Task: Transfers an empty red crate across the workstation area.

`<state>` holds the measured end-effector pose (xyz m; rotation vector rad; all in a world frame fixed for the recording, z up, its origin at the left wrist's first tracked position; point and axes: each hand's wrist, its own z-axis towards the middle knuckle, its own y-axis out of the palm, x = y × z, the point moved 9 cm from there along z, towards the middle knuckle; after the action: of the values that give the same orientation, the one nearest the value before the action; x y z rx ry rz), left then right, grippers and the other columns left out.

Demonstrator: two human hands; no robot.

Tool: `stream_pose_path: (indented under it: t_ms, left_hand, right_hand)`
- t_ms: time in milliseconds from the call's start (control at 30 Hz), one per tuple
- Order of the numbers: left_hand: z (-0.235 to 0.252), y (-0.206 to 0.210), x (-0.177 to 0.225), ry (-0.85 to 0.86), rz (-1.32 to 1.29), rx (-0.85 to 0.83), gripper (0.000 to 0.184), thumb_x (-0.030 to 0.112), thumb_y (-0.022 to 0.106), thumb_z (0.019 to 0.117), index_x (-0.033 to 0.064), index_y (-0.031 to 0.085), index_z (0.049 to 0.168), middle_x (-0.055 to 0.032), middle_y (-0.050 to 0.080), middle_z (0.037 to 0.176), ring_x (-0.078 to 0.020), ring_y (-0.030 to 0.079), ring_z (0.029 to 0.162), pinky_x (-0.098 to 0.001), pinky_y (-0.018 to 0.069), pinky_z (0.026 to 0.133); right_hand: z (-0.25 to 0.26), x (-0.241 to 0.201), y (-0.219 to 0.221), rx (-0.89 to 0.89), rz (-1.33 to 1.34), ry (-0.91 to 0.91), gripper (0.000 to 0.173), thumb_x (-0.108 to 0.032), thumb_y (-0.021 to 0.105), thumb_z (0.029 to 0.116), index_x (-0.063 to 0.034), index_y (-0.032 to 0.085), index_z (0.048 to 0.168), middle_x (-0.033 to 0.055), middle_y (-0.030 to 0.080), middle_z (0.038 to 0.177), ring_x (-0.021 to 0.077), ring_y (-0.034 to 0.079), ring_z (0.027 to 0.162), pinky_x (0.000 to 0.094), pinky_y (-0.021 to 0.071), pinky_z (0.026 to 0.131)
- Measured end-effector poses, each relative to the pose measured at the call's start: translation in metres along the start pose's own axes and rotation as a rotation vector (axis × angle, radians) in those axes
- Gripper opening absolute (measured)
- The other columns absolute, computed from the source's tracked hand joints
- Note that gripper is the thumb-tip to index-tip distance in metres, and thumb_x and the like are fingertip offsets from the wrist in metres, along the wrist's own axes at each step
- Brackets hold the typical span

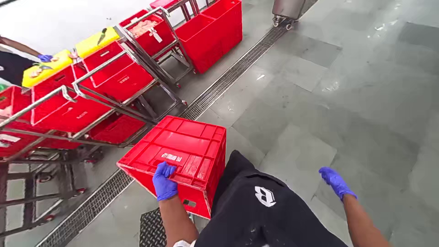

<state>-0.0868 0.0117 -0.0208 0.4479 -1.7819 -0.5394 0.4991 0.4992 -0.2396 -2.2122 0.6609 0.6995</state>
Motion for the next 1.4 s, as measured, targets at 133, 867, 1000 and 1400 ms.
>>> stream_pose_path:
  t_ms: [133, 867, 1000, 1400]
  left_hand:
    - [0.105, 0.123, -0.086, -0.048, -0.073, -0.113, 0.044, 0.005, 0.028, 0.1044, 0.0204, 0.054, 0.073, 0.0126, 0.045, 0.047, 0.0013, 0.044, 0.041, -0.0147, 0.0412, 0.045]
    - [0.508, 1.056, -0.342, -0.224, -0.181, -0.883, 0.028, 0.0, 0.042, 0.0963, 0.0111, 0.064, 0.083, 0.0082, 0.049, 0.051, 0.0004, 0.047, 0.044, -0.0146, 0.0395, 0.046]
    - [0.555, 1.202, -0.39, -0.3, -0.208, -1.032, 0.019, -0.001, 0.05, 0.0911, 0.0134, 0.063, 0.087, 0.0091, 0.049, 0.055, 0.0012, 0.045, 0.045, -0.0136, 0.038, 0.046]
    - [0.759, 1.514, -0.588, -0.583, -0.143, -1.404, 0.026, -0.01, 0.051, 0.0811, 0.0153, 0.048, 0.089, 0.007, 0.045, 0.052, -0.0014, 0.042, 0.04, -0.0157, 0.036, 0.04]
  right_hand:
    - [0.15, -0.158, -0.069, 0.062, 0.114, -0.161, 0.025, -0.01, 0.04, 0.1053, -0.0012, 0.063, 0.098, -0.0031, 0.052, 0.067, 0.0047, 0.046, 0.053, 0.0232, 0.0405, 0.05]
    - [0.661, -0.465, -0.14, 0.219, 0.192, 0.12, 0.042, -0.023, 0.036, 0.1107, 0.002, 0.066, 0.127, 0.0219, 0.064, 0.096, 0.0255, 0.056, 0.08, 0.0454, 0.0463, 0.075]
    - [0.798, -0.686, -0.235, 0.259, 0.419, -0.227, 0.047, -0.039, 0.034, 0.1092, -0.0099, 0.062, 0.134, -0.0054, 0.049, 0.07, 0.0053, 0.042, 0.054, 0.027, 0.0405, 0.051]
    - [1.08, -1.15, -0.346, 0.435, 0.186, -0.688, 0.054, -0.037, 0.039, 0.1074, 0.007, 0.061, 0.128, 0.0114, 0.069, 0.116, -0.0035, 0.063, 0.105, 0.0191, 0.05, 0.097]
